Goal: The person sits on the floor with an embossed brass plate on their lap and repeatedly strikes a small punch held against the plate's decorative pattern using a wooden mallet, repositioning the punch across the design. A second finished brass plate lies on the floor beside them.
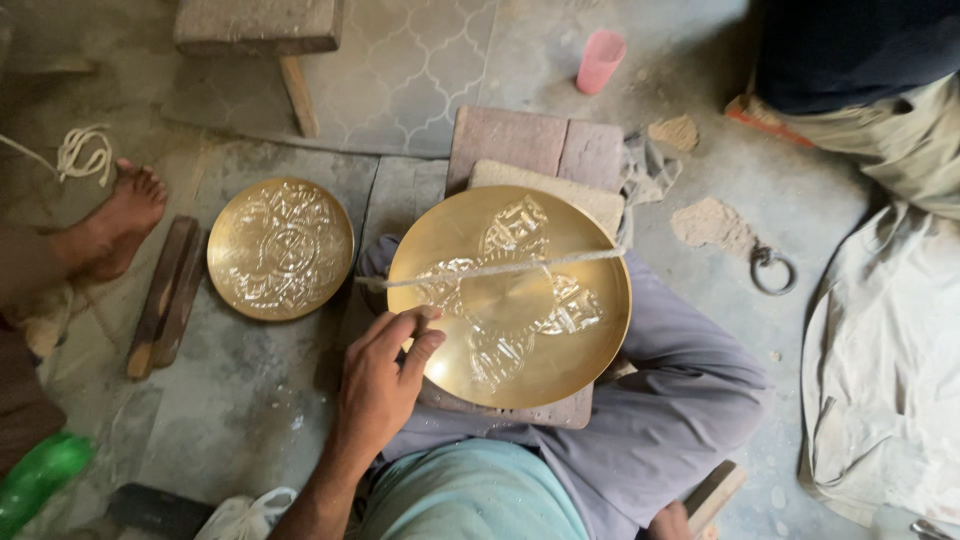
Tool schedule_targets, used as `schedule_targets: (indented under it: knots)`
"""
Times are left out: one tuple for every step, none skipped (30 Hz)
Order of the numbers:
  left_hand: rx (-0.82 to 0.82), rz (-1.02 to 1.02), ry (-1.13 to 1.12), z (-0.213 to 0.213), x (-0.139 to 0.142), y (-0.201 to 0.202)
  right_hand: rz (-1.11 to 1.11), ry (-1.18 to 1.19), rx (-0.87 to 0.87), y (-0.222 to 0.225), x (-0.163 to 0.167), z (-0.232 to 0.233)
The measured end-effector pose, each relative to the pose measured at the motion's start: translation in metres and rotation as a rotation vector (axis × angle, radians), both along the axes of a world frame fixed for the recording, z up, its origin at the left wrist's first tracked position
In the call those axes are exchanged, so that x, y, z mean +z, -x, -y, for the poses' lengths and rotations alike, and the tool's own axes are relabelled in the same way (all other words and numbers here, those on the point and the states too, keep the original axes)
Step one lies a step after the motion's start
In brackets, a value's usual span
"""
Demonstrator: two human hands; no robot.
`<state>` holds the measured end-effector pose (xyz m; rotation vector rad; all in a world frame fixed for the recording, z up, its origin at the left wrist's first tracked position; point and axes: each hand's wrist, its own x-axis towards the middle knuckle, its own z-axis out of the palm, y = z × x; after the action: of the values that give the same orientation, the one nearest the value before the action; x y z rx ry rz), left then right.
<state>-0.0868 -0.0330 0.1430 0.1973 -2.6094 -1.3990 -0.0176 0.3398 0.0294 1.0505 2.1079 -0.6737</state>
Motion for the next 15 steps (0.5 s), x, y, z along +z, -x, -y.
schedule_targets:
  knots:
    - [-0.015, 0.018, -0.038, -0.001, -0.004, -0.003, -0.078, -0.022, -0.029, -0.005, 0.001, -0.010]
    - [0.013, 0.073, -0.100, -0.003, -0.008, -0.006, -0.157, -0.044, -0.049, -0.008, 0.000, -0.020]
    - [0.040, 0.126, -0.163, -0.005, -0.014, -0.008, -0.232, -0.066, -0.065, -0.011, 0.001, -0.031]
    - [0.066, 0.182, -0.228, -0.008, -0.021, -0.011, -0.348, -0.078, -0.104, -0.013, 0.003, -0.043]
    - [0.085, 0.245, -0.263, -0.011, -0.027, -0.013, -0.441, -0.090, -0.125, -0.014, 0.007, -0.053]
    - [0.107, 0.303, -0.298, -0.013, -0.035, -0.014, -0.537, -0.100, -0.142, -0.013, 0.010, -0.062]
    - [0.131, 0.358, -0.333, -0.015, -0.041, -0.015, -0.575, -0.099, -0.228, -0.009, 0.013, -0.069]
    - [0.117, 0.309, -0.360, -0.017, -0.048, -0.015, -0.617, -0.093, -0.313, -0.003, 0.016, -0.073]
    - [0.104, 0.258, -0.385, -0.018, -0.053, -0.015, -0.735, -0.086, -0.291, 0.004, 0.022, -0.073]
    - [0.091, 0.210, -0.411, -0.019, -0.057, -0.017, -0.849, -0.079, -0.268, 0.010, 0.032, -0.071]
    - [0.088, 0.167, -0.420, -0.020, -0.061, -0.019, -0.897, 0.005, -0.214, 0.017, 0.044, -0.067]
    - [0.086, 0.129, -0.427, -0.021, -0.064, -0.020, -0.937, 0.090, -0.161, 0.024, 0.057, -0.059]
    - [0.081, 0.093, -0.433, -0.023, -0.067, -0.023, -0.917, 0.066, -0.070, 0.029, 0.071, -0.048]
    - [0.085, 0.112, -0.392, -0.025, -0.069, -0.023, -0.905, 0.045, 0.018, 0.038, 0.083, -0.035]
    - [0.086, 0.124, -0.350, -0.026, -0.072, -0.022, -0.901, 0.025, 0.103, 0.050, 0.093, -0.020]
